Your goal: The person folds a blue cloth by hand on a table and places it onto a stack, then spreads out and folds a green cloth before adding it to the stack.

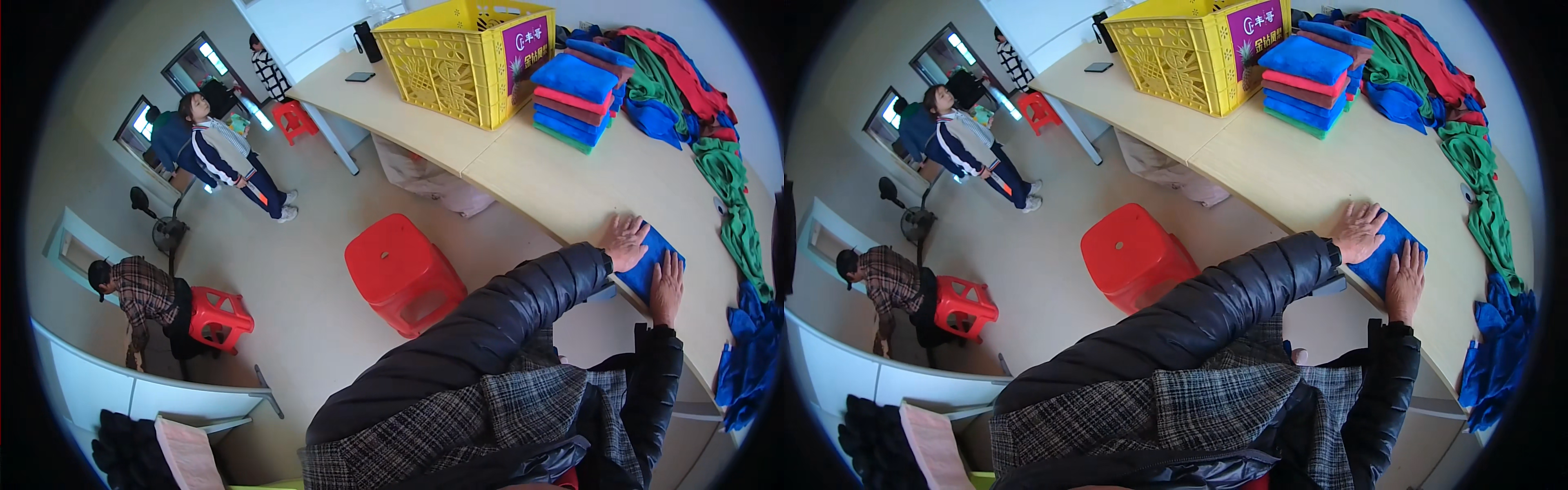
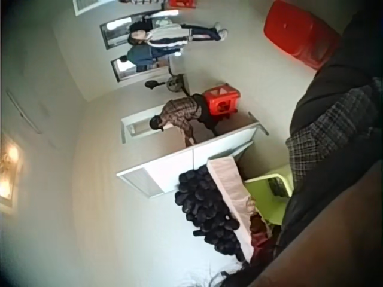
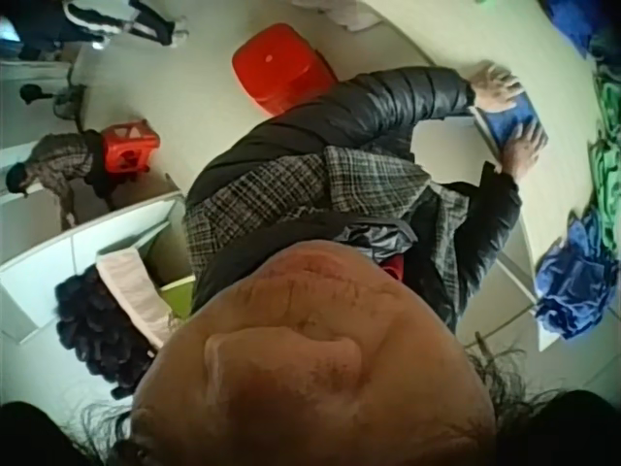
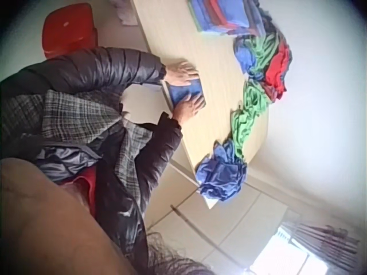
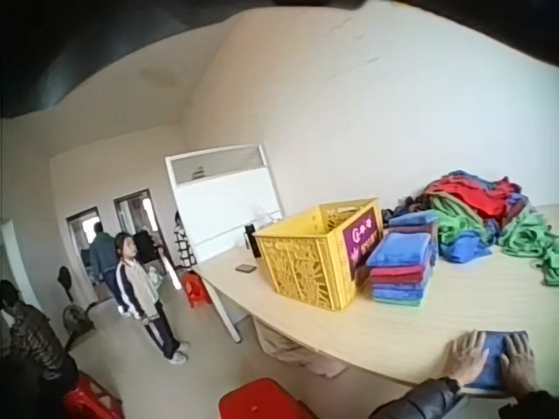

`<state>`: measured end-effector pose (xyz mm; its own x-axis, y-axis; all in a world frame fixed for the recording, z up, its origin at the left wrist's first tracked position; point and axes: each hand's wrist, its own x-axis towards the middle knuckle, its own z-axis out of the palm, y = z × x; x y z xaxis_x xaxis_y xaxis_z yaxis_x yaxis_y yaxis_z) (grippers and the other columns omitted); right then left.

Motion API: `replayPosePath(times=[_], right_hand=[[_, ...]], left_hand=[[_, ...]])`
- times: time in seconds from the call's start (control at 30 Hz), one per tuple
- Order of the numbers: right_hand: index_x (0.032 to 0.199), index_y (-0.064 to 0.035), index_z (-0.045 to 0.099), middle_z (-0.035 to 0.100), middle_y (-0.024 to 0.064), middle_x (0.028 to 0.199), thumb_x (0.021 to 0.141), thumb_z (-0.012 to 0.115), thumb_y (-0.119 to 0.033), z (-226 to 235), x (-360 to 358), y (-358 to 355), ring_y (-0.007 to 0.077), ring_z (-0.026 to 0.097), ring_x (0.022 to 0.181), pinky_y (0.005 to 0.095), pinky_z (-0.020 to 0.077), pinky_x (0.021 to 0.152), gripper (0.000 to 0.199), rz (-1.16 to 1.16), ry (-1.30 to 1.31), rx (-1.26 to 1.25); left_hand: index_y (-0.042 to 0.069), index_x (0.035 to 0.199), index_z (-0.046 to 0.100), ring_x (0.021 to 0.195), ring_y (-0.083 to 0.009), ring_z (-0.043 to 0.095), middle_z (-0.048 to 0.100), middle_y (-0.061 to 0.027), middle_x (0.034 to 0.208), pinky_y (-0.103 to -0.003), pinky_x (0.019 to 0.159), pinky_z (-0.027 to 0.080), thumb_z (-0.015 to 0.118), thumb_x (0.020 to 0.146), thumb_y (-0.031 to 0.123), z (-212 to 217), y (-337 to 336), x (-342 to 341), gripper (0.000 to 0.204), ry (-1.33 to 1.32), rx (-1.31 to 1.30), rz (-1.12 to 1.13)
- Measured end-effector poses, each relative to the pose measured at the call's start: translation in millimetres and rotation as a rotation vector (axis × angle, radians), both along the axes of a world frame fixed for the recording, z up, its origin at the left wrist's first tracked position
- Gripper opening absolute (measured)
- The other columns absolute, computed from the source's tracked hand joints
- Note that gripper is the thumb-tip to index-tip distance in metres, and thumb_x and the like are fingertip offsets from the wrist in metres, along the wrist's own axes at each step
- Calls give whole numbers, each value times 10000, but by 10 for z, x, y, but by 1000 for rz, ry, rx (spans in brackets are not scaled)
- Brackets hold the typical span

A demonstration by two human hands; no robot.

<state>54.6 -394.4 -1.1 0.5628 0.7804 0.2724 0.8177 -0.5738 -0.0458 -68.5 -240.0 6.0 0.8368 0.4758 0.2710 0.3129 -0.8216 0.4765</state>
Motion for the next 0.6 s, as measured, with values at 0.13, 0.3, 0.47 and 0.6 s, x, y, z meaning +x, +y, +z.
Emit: replayPosePath(times=[0.13, 0.3, 0.47, 0.6], right_hand=[[1534, -78, 353, 335, 129, 1592, 1064, 335, -394, 7, 1, 23, 293, 233, 1503, 419, 221, 1208, 566, 13, 9, -1], [1532, -72, 354, 346, 123, 1587, 1066, 338, -385, 42, -9, 7, 299, 234, 1501, 419, 219, 1211, 562, 9, 17, -5], [1528, -62, 354, 352, 118, 1584, 1063, 347, -363, 28, 20, -39, 304, 232, 1500, 419, 209, 1217, 554, -5, 20, -16], [1529, -60, 349, 349, 117, 1585, 1056, 351, -332, 56, -43, 0, 302, 228, 1502, 418, 204, 1219, 546, 23, 26, -2]], left_hand=[[61, 1513, 355, 1482, -360, 253, 329, -193, 1573, -578, 1194, 141, 441, 1005, 369, -39, 20, -123, 600, -7, 12, 31], [32, 1483, 380, 1468, -364, 277, 356, -210, 1545, -578, 1191, 152, 504, 978, 319, 1, -55, -149, 594, 0, 75, 102], [1, 1418, 440, 1443, -365, 307, 397, -215, 1501, -573, 1180, 187, 566, 938, 286, 141, -206, 52, 573, -159, 234, -16], [1, 1383, 488, 1453, -356, 289, 400, -202, 1504, -568, 1182, 187, 535, 953, 351, 46, -247, 203, 556, -194, 261, -170]])
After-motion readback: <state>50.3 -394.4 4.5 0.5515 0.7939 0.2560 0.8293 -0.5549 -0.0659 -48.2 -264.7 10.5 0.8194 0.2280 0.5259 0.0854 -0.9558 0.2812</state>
